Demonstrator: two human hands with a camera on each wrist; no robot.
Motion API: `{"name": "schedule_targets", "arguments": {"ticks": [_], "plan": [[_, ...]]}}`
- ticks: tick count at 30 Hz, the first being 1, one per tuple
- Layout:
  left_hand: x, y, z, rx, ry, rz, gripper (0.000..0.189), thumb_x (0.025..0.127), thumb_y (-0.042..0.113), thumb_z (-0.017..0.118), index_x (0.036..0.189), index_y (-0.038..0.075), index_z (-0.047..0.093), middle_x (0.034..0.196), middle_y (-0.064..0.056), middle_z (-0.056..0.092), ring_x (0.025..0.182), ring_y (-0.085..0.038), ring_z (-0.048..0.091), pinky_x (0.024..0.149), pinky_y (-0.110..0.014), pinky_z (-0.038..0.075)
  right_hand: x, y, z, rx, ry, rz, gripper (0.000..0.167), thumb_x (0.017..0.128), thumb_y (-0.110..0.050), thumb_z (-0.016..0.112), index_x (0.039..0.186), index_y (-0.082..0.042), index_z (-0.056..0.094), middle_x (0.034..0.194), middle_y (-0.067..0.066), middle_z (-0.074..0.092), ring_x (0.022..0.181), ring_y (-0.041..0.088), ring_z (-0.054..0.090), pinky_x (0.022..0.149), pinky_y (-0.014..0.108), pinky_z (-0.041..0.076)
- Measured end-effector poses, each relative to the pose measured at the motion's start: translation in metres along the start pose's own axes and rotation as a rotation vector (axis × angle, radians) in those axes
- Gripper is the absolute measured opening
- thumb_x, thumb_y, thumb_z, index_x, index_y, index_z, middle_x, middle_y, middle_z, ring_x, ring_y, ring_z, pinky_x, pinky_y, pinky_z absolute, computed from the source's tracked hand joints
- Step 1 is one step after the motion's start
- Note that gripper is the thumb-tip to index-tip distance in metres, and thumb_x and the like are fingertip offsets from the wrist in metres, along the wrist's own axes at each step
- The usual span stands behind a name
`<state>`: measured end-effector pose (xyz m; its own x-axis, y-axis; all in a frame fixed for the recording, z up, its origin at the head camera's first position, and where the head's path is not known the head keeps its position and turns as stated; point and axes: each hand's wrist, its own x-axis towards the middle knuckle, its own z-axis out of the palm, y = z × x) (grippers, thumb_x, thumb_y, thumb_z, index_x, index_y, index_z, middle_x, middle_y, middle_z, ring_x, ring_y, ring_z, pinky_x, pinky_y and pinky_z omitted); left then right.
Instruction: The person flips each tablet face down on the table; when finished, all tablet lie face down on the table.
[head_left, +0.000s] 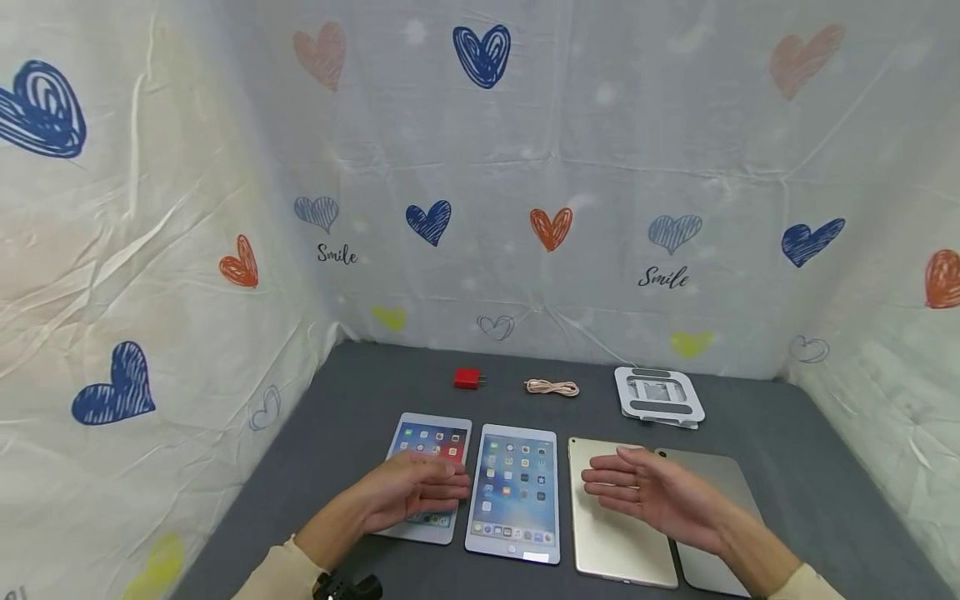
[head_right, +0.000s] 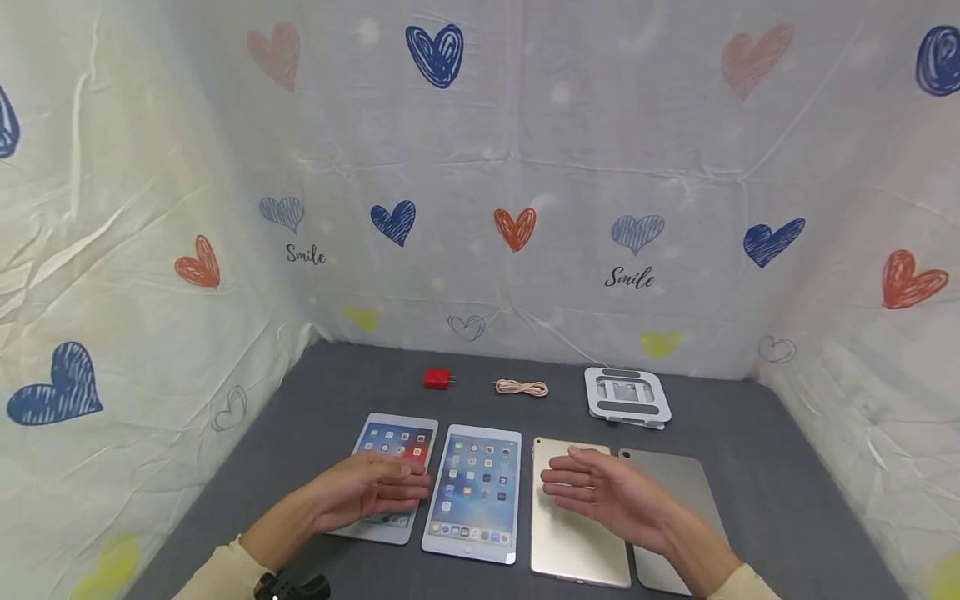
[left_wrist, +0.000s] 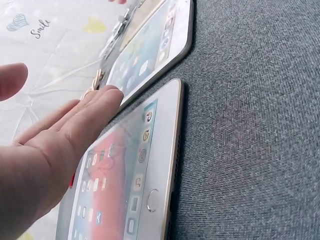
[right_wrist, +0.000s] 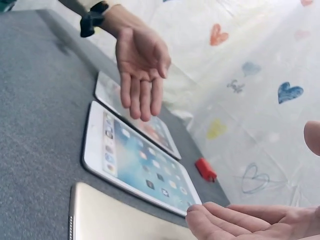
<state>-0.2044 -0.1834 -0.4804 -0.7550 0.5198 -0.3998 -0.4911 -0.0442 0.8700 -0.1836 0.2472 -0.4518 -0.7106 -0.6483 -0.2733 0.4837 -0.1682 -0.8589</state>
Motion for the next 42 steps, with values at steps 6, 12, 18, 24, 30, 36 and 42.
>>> {"name": "schedule_targets", "arguments": {"ticks": [6, 12, 18, 24, 30, 36, 42], "plan": [[0.002, -0.003, 0.003, 0.046, 0.041, 0.003, 0.051, 0.112, 0.017, 0.062, 0.148, -0.018, 0.053, 0.145, -0.032, 0.067, 0.125, -0.033, 0.075, 0.108, -0.047, 0.062, 0.015, 0.014, 0.006, 0.014, 0.042, 0.024, 0.077, 0.119, -0.038, 0.043, 0.164, 0.019, 0.02, 0.163, 0.031, 0.051, 0.147, 0.033, 0.059, 0.126, 0.04, 0.048], [0.006, -0.004, 0.009, 0.109, 0.07, -0.017, 0.05, 0.111, 0.019, 0.062, 0.143, -0.019, 0.057, 0.142, -0.031, 0.068, 0.126, -0.036, 0.074, 0.107, -0.05, 0.063, 0.028, 0.029, 0.014, -0.024, 0.102, 0.074, 0.083, 0.117, -0.043, 0.047, 0.163, 0.02, 0.02, 0.161, 0.034, 0.05, 0.146, 0.035, 0.06, 0.127, 0.047, 0.047], [0.006, -0.001, 0.015, 0.142, 0.065, -0.036, 0.048, 0.112, 0.022, 0.061, 0.14, -0.017, 0.059, 0.14, -0.029, 0.07, 0.126, -0.037, 0.074, 0.107, -0.049, 0.062, 0.033, 0.034, 0.02, -0.051, 0.158, 0.079, 0.085, 0.115, -0.045, 0.049, 0.162, 0.021, 0.022, 0.16, 0.037, 0.05, 0.146, 0.037, 0.06, 0.126, 0.049, 0.048], [0.008, 0.0, 0.016, 0.167, 0.09, -0.046, 0.044, 0.111, 0.024, 0.062, 0.133, -0.013, 0.064, 0.13, -0.023, 0.075, 0.118, -0.033, 0.077, 0.103, -0.046, 0.065, 0.034, 0.037, 0.024, -0.01, 0.193, 0.078, 0.084, 0.115, -0.045, 0.049, 0.16, 0.022, 0.026, 0.159, 0.035, 0.052, 0.147, 0.037, 0.059, 0.129, 0.051, 0.043], [0.012, 0.004, 0.022, 0.249, 0.114, -0.036, 0.042, 0.109, 0.027, 0.064, 0.127, -0.011, 0.068, 0.121, -0.02, 0.078, 0.109, -0.028, 0.078, 0.1, -0.044, 0.067, 0.039, 0.037, 0.03, -0.009, 0.259, 0.088, 0.085, 0.112, -0.048, 0.05, 0.158, 0.021, 0.033, 0.155, 0.03, 0.059, 0.145, 0.035, 0.06, 0.13, 0.053, 0.042], [0.016, 0.005, 0.027, 0.283, 0.143, -0.033, 0.039, 0.107, 0.024, 0.066, 0.126, -0.011, 0.069, 0.117, -0.021, 0.078, 0.103, -0.027, 0.079, 0.098, -0.044, 0.067, 0.038, 0.038, 0.027, -0.027, 0.257, 0.052, 0.084, 0.113, -0.046, 0.042, 0.161, 0.021, 0.027, 0.16, 0.032, 0.052, 0.144, 0.033, 0.059, 0.132, 0.051, 0.039], [0.025, 0.001, 0.041, 0.277, 0.132, -0.031, 0.037, 0.104, 0.022, 0.068, 0.125, -0.009, 0.072, 0.115, -0.017, 0.08, 0.104, -0.027, 0.08, 0.098, -0.044, 0.067, 0.035, 0.034, 0.025, 0.033, 0.195, 0.047, 0.086, 0.114, -0.045, 0.042, 0.167, 0.015, 0.012, 0.161, 0.03, 0.049, 0.138, 0.029, 0.06, 0.125, 0.047, 0.048]]}}
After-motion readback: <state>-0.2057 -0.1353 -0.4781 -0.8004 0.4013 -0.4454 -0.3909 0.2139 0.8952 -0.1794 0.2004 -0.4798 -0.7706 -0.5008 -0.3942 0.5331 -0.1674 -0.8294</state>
